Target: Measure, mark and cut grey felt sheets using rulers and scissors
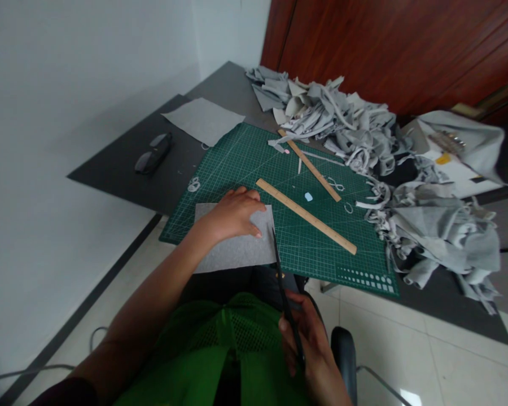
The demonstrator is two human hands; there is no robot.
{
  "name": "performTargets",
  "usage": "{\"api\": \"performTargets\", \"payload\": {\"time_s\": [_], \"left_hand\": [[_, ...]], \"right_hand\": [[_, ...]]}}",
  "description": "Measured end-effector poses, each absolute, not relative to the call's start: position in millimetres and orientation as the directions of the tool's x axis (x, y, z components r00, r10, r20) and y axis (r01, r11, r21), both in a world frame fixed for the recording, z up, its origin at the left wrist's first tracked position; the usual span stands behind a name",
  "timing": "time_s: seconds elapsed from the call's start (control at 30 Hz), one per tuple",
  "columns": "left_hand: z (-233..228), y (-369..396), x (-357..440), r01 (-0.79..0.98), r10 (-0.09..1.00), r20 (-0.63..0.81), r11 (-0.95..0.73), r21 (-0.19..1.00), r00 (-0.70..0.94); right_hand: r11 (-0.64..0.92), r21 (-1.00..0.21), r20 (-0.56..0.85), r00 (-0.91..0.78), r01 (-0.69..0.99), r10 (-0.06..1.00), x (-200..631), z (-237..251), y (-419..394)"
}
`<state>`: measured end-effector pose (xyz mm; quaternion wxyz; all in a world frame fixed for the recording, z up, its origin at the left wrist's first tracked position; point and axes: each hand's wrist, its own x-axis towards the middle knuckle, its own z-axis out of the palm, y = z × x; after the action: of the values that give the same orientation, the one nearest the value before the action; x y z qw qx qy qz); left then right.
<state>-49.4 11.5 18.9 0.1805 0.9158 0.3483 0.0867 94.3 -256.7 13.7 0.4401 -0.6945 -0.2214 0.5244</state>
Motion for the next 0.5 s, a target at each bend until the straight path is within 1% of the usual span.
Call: {"api": "performTargets", "payload": {"time_s": [0.13, 0.27, 0.43, 0.5], "left_hand": [[20.5, 12.0, -50.4, 0.603, 0.661, 0.003, -0.688, 0.404, 0.751], [19.1, 13.0, -50.1, 0.598, 0.66, 0.023, -0.695, 0.4, 0.751], [18.9, 14.2, -50.3, 0.592, 0.65, 0.007, -0.697, 0.405, 0.76], [19.1, 14.5, -50.6, 0.59, 0.65, 0.009, -0.696, 0.41, 0.76]], "right_hand": [[-0.523, -0.845, -0.525, 0.356, -0.113, 0.773, 97.2, 13.2, -254.7], [-0.522, -0.847, -0.517, 0.378, -0.097, 0.768, 95.9, 12.1, -250.6], [-0.511, -0.858, -0.489, 0.387, -0.052, 0.782, 93.9, 13.2, -248.6], [-0.508, -0.859, -0.491, 0.377, -0.061, 0.786, 93.1, 14.0, -248.9]]}}
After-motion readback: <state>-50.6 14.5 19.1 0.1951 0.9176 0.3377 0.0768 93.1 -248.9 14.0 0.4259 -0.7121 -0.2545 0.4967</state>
